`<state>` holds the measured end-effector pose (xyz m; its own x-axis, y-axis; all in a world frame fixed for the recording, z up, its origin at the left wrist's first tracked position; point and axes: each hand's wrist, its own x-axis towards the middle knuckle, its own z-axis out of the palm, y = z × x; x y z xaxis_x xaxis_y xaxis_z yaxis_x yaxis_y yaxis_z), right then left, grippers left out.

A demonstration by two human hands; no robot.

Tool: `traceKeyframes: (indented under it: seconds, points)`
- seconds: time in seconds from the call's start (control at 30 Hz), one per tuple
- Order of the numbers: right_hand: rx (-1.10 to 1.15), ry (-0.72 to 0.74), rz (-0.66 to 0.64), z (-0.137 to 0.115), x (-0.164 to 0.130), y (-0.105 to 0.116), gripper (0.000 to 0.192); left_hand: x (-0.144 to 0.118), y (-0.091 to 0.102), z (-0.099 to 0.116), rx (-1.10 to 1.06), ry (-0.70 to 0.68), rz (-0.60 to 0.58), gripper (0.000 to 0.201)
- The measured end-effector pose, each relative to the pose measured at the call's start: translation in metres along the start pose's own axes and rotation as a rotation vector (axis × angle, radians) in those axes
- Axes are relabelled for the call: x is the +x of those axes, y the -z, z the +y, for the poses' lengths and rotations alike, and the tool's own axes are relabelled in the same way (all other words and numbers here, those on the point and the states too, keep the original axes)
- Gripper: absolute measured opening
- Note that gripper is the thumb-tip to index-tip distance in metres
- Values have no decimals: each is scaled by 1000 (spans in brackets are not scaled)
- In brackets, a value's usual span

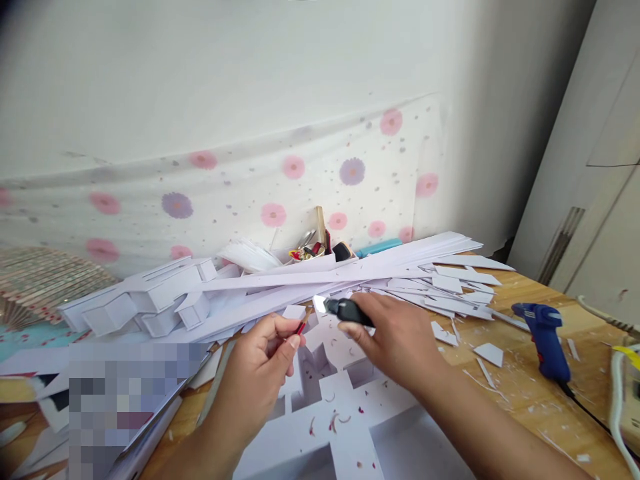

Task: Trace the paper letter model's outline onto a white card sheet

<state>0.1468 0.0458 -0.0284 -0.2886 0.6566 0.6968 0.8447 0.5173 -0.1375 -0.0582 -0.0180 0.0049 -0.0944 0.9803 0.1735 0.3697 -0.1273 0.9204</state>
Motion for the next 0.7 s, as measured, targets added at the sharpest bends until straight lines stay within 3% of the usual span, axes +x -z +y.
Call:
traceKeyframes:
  seconds: [0.13, 0.23, 0.33, 0.43, 0.53, 0.7]
  points:
    - [94, 89, -89, -21, -5, -1, 43, 1, 1, -1, 16, -33, 14, 18]
    - [88, 88, -86, -19, -5, -4, 42, 2, 2, -3, 35, -58, 0, 18]
    - [15, 2, -28, -5, -1, -5, 41, 3, 3, -4, 36, -43, -5, 18]
    - [-82, -230, -23, 13, 6, 0, 42, 2, 3, -2, 13, 4, -27, 19]
    - [-108, -404, -130, 33, 13, 13, 46, 1, 4, -1, -57, 36, -76, 19]
    - [-149, -474, -330, 77, -9, 26, 45, -6, 9, -6, -169, 46, -120, 28]
